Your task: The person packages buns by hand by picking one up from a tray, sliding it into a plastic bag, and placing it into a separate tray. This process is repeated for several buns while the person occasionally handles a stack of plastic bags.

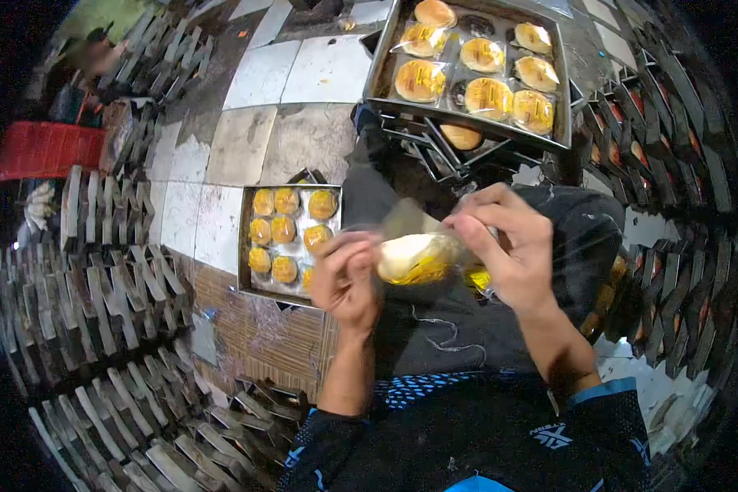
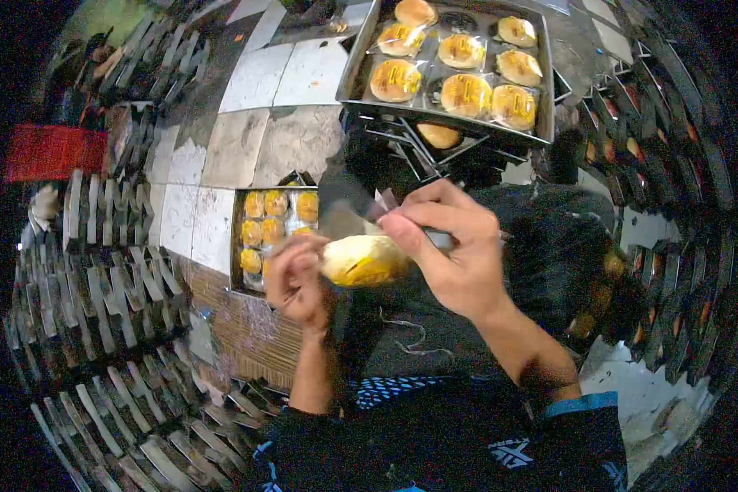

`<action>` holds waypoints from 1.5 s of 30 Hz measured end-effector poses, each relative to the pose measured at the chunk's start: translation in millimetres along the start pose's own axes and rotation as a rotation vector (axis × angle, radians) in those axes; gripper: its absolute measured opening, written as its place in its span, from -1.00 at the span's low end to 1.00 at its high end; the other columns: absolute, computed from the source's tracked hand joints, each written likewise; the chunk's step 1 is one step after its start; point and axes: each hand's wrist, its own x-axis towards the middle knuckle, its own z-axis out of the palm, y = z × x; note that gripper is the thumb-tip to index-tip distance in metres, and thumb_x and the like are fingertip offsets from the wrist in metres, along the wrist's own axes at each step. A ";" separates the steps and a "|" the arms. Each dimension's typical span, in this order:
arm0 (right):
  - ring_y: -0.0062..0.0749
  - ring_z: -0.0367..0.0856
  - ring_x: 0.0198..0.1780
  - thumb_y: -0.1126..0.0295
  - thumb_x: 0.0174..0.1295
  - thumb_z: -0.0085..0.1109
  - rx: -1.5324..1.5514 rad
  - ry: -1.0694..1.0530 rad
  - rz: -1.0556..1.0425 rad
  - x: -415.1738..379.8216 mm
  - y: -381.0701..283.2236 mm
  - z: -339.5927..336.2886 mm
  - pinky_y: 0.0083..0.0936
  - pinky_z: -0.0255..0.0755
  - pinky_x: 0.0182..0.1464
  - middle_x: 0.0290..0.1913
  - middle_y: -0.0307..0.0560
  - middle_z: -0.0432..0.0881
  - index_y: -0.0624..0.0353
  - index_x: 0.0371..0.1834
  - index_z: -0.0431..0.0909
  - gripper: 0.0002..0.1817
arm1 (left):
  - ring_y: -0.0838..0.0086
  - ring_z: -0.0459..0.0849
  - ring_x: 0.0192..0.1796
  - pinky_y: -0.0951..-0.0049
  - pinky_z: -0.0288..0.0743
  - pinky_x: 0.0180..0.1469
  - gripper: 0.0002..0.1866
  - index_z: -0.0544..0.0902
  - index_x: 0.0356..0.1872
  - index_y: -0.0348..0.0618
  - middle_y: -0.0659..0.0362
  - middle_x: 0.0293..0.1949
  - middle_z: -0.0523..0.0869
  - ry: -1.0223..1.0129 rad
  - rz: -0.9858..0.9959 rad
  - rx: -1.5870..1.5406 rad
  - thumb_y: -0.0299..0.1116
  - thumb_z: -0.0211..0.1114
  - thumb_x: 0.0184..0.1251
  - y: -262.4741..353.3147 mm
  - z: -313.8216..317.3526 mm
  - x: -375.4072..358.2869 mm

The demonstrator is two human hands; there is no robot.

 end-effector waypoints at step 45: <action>-0.33 0.57 0.10 0.13 0.20 0.37 -0.006 -0.037 0.698 162.2 125.5 -20.1 -0.37 0.44 0.15 0.04 0.02 0.64 0.35 0.19 0.48 -0.39 | 0.79 0.26 -0.48 0.66 0.12 -0.47 -0.75 0.68 -0.12 -0.25 0.41 -0.46 0.52 0.174 -0.759 -0.027 -0.26 0.22 0.46 -82.0 -37.4 33.5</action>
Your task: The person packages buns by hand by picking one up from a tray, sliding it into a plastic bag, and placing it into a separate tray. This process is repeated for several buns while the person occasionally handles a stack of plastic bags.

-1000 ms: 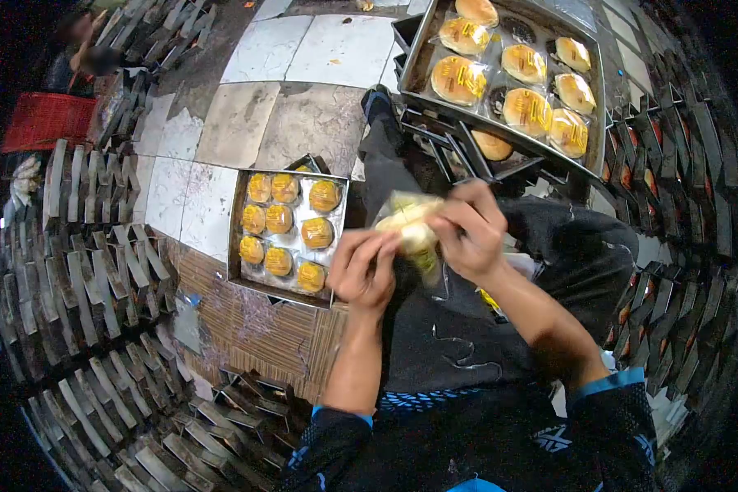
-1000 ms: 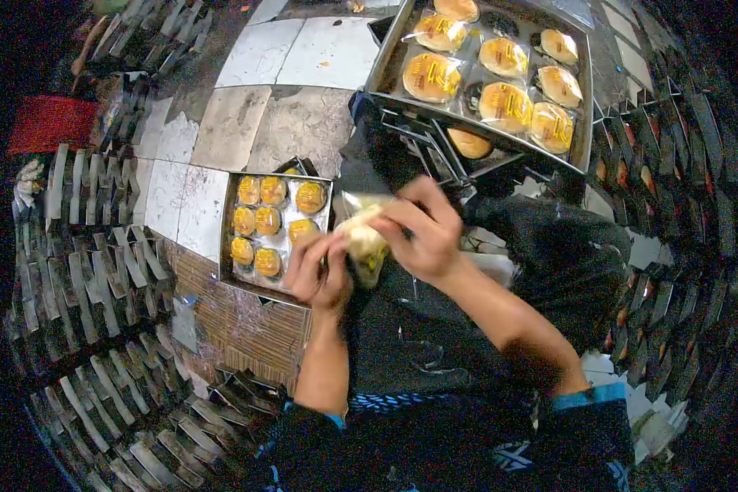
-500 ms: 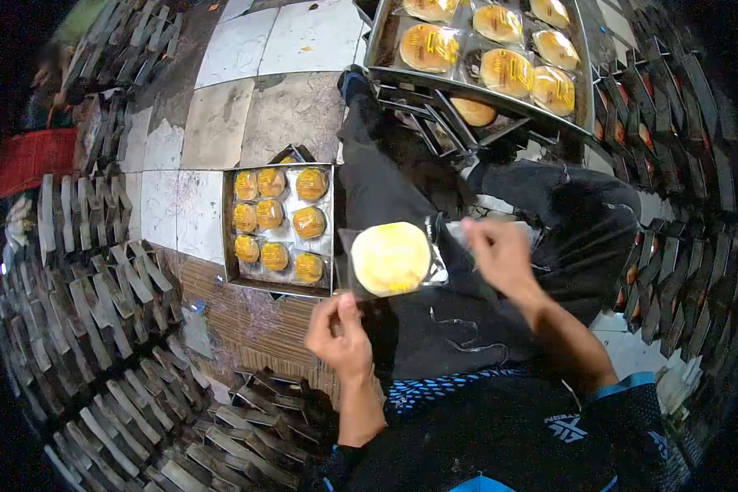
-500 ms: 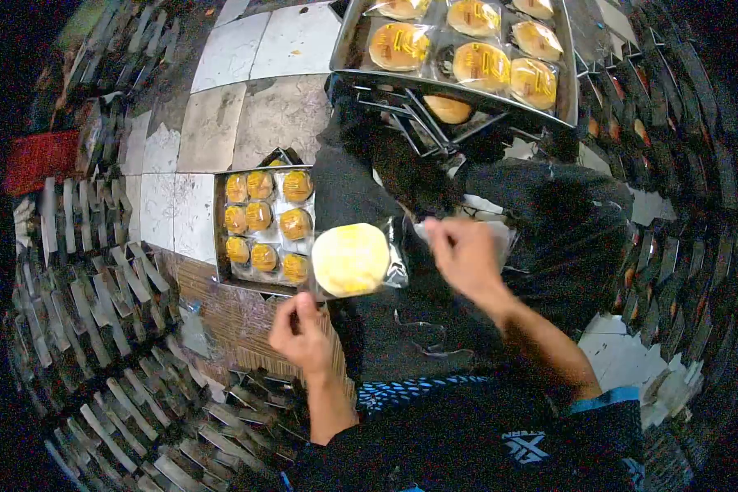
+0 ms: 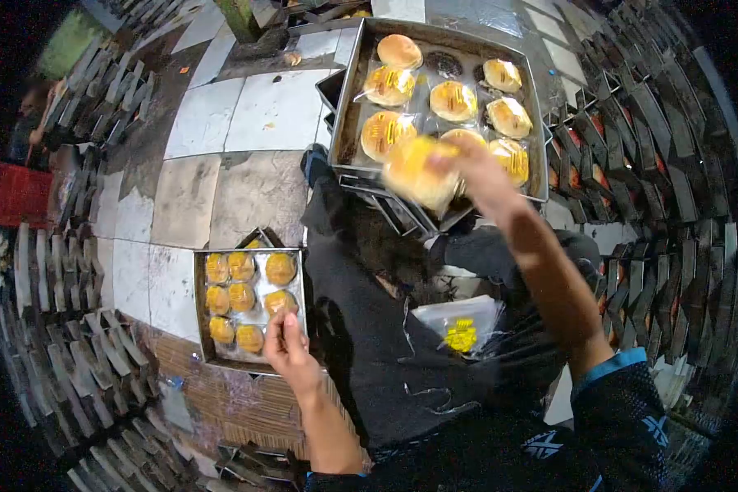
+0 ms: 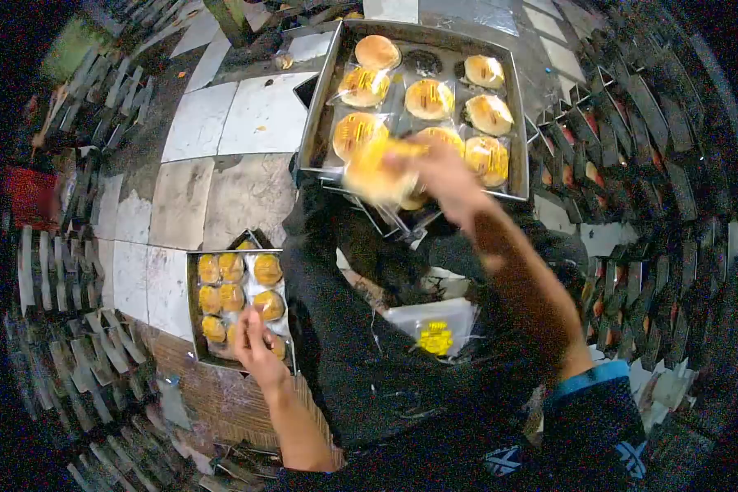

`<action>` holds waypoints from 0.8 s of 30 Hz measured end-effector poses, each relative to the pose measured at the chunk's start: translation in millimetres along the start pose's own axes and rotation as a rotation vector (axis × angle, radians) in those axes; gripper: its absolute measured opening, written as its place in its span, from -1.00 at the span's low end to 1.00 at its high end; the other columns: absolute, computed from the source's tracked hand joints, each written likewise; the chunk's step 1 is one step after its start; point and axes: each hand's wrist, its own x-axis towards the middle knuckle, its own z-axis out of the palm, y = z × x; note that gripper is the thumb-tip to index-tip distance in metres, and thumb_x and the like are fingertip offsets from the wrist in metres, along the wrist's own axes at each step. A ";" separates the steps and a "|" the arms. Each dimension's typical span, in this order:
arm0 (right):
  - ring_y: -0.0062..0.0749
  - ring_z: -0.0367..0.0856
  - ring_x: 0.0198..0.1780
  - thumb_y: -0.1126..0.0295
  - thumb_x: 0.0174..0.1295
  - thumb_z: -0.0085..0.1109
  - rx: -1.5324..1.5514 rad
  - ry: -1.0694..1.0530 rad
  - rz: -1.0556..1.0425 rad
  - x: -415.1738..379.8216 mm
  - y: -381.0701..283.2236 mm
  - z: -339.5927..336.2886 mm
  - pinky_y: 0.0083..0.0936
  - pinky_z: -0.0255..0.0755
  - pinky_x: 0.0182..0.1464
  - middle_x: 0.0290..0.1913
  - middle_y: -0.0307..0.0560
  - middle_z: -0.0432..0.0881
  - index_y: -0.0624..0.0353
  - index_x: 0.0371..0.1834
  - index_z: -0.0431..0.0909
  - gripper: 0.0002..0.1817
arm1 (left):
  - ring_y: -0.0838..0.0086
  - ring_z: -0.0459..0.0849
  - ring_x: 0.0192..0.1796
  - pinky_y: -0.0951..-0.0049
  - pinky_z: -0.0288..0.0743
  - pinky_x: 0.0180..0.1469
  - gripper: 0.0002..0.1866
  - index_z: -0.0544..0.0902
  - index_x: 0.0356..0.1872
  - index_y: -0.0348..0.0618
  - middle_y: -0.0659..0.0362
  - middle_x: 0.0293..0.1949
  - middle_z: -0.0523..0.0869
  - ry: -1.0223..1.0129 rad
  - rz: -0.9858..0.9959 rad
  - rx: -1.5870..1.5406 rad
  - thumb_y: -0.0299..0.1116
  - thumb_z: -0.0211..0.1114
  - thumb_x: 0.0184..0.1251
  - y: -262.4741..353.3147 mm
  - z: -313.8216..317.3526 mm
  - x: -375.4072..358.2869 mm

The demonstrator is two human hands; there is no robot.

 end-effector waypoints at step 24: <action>0.03 0.61 -0.15 0.48 0.20 0.26 -0.666 -0.068 -0.631 -185.5 110.6 -49.6 -0.24 0.51 -0.14 -0.13 0.09 0.58 0.21 -0.19 0.58 -0.86 | 0.16 0.71 -0.32 0.29 0.54 -0.26 -0.65 0.71 -0.10 -0.16 0.02 -0.36 0.72 -0.821 0.508 0.520 -0.14 0.44 0.22 -25.6 114.7 -81.0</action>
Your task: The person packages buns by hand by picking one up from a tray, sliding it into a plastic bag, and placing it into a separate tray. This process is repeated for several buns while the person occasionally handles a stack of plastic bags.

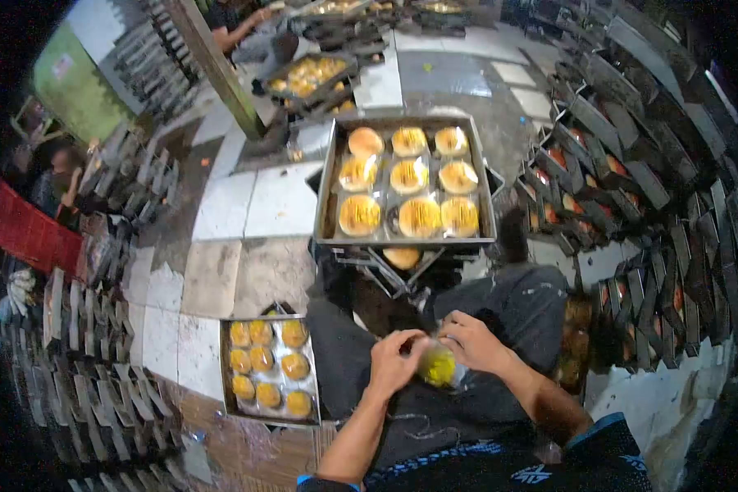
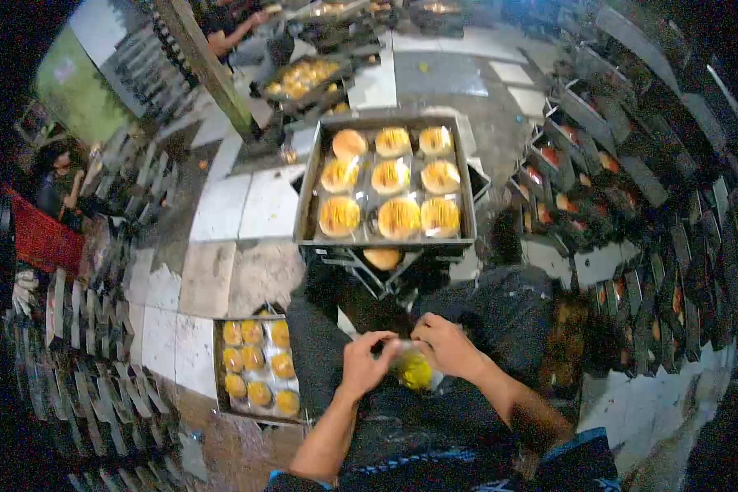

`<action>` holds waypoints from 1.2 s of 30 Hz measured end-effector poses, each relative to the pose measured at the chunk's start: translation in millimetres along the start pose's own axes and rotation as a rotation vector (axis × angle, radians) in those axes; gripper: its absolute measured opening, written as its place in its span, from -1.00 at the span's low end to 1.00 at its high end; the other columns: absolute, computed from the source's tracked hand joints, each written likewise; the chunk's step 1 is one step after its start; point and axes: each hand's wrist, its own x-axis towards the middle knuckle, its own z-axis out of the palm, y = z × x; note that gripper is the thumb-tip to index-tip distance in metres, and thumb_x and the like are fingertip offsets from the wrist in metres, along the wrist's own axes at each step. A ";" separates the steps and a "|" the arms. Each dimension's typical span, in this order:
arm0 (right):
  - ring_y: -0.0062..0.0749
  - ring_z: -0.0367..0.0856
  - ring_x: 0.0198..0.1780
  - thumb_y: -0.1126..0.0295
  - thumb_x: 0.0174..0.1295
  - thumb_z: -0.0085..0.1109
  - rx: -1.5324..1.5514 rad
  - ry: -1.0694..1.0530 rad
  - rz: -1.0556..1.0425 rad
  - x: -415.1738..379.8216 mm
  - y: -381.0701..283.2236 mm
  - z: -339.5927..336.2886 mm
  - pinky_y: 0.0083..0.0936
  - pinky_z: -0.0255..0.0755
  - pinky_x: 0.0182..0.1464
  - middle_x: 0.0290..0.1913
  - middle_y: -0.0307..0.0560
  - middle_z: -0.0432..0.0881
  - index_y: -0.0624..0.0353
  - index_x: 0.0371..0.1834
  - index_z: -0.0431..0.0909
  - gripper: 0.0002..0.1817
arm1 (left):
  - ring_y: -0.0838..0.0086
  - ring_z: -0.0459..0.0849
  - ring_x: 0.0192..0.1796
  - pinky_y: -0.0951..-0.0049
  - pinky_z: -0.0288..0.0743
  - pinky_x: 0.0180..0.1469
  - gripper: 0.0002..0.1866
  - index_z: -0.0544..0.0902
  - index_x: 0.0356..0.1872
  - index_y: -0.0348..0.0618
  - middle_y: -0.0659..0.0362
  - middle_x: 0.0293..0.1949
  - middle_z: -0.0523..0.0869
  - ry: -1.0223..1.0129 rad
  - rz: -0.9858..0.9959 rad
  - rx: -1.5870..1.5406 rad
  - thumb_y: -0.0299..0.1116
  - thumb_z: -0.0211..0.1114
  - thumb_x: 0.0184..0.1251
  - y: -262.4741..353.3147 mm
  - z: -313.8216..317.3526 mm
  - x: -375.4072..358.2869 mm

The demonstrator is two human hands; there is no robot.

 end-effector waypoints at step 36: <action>-0.21 0.68 0.03 0.16 0.13 0.41 0.482 0.048 0.428 402.2 137.3 -89.2 -0.32 0.56 0.10 0.02 0.12 0.67 0.36 0.09 0.51 -0.42 | 0.59 0.56 -0.41 0.54 0.46 -0.38 -0.85 0.60 -0.23 -0.30 0.18 -0.30 0.66 1.022 -0.309 -1.173 -0.40 0.23 0.48 -93.1 -78.8 35.8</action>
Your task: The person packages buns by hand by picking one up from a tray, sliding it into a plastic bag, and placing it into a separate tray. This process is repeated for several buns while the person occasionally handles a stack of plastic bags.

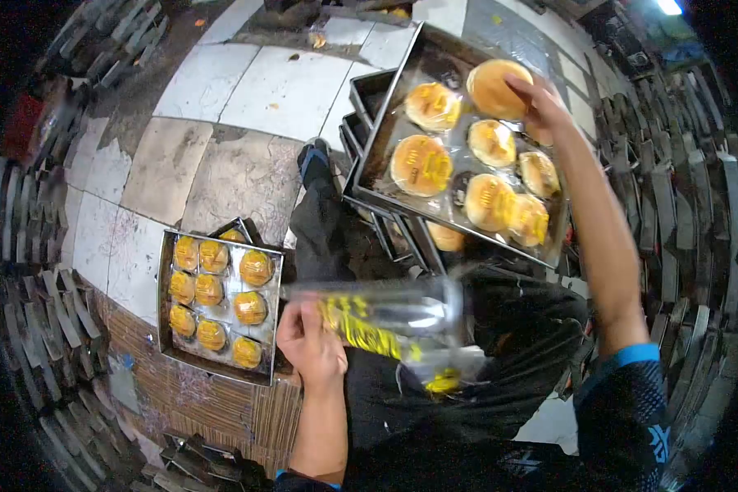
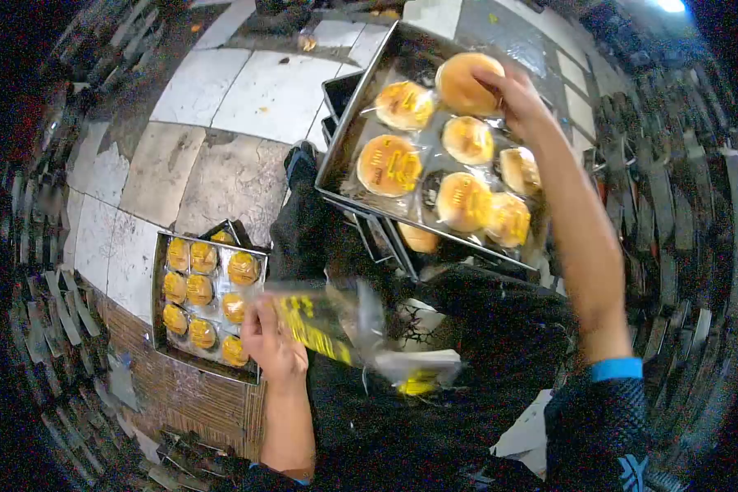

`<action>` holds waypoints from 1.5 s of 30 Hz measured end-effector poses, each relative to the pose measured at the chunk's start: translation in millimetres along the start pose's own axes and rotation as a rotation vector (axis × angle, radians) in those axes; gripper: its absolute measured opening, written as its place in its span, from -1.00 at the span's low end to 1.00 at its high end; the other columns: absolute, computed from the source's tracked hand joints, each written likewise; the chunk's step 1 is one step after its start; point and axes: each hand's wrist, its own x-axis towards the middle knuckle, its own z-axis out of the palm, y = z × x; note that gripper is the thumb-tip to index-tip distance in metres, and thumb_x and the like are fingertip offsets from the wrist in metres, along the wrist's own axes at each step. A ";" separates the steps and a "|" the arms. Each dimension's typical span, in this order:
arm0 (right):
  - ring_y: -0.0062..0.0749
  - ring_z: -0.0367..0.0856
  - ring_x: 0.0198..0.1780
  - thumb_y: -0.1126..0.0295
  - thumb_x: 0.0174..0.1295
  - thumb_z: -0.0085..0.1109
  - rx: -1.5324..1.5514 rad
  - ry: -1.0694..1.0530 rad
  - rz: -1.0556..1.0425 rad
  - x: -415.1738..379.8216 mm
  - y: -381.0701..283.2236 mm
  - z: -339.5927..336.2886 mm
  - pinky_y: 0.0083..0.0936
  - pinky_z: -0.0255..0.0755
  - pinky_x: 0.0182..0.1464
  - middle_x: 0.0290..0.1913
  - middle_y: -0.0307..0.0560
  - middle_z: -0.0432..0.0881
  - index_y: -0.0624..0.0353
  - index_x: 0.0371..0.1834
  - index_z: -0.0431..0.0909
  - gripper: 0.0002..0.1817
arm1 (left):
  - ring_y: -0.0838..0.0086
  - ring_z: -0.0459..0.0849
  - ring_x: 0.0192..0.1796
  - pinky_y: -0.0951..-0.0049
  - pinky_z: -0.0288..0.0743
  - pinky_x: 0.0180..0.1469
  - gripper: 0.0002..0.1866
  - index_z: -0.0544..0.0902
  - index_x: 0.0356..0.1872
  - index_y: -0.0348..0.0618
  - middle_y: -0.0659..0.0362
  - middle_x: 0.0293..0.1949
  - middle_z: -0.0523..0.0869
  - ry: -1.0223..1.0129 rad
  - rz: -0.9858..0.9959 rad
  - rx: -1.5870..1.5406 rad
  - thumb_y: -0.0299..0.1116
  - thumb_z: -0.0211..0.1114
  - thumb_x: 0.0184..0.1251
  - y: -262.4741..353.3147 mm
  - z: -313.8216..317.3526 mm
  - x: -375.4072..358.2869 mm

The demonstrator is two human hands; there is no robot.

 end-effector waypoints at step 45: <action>-0.10 0.64 -0.13 0.44 0.02 0.43 -0.148 0.158 -0.724 -420.2 -20.9 129.1 -0.25 0.49 0.08 -0.14 -0.12 0.66 0.13 -0.25 0.69 -0.80 | 0.09 0.62 0.17 0.05 0.60 0.14 -0.35 0.39 0.33 -0.22 -0.05 0.20 0.59 -0.503 -0.504 -0.105 0.10 -0.05 0.45 69.5 31.8 -131.3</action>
